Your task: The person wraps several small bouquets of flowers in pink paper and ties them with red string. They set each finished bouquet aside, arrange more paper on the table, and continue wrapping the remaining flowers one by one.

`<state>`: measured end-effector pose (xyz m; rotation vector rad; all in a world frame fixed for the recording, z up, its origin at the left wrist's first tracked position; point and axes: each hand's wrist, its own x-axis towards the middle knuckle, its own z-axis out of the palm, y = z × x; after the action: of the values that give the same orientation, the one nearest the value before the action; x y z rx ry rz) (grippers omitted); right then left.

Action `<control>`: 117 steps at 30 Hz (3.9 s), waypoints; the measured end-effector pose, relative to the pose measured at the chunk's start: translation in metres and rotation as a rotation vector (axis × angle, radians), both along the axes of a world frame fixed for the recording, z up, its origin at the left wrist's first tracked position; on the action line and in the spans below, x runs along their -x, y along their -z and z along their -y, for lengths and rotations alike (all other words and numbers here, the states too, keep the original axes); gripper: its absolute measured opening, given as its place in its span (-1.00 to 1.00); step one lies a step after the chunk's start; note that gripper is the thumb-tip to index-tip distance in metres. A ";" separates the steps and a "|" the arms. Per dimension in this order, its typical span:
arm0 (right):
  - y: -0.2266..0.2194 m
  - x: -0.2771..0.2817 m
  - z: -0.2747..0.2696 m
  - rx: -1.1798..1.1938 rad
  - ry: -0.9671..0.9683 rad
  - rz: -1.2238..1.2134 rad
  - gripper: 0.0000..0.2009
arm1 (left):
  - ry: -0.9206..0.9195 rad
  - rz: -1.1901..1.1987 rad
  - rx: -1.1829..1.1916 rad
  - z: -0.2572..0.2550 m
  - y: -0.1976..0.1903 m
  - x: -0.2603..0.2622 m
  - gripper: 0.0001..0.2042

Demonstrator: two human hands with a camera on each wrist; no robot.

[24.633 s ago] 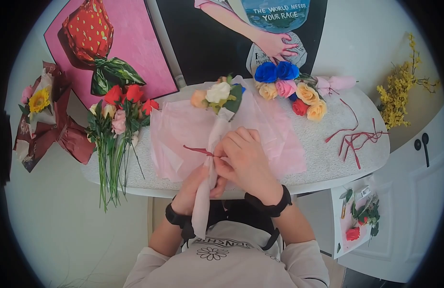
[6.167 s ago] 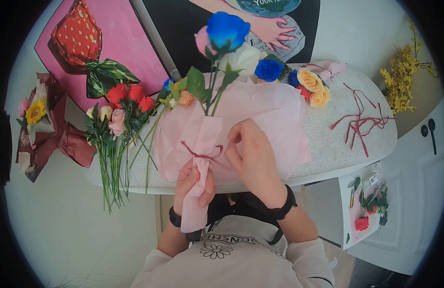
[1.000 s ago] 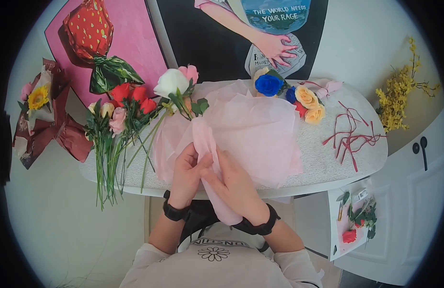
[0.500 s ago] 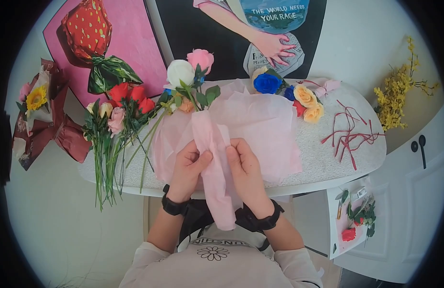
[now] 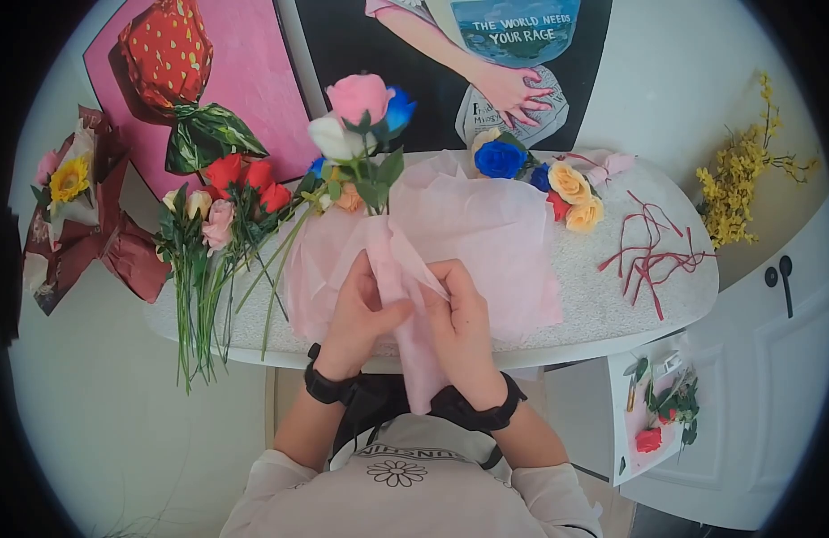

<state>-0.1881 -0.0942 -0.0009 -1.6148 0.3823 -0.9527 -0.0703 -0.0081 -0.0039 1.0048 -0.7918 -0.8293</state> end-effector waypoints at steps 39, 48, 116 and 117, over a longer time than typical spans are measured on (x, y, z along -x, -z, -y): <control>-0.024 0.045 0.034 -0.252 0.024 0.082 -0.91 | 0.054 -0.345 -0.032 0.005 0.008 0.000 -0.51; -0.040 0.064 0.046 -0.241 0.191 0.210 -0.92 | -0.014 -0.348 -0.055 0.003 0.015 -0.010 -0.68; 0.021 0.102 0.131 -0.060 0.131 -0.337 -0.63 | -0.260 1.089 -0.628 -0.018 0.002 -0.108 -0.75; 0.019 0.099 0.129 -0.046 0.141 -0.331 -0.63 | -0.308 1.079 -0.563 -0.020 -0.001 -0.107 -0.76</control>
<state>-0.2870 -0.2232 -0.0202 -1.7227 0.7480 -0.7727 0.0364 0.0120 -0.0029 2.0837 -1.2785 -0.1677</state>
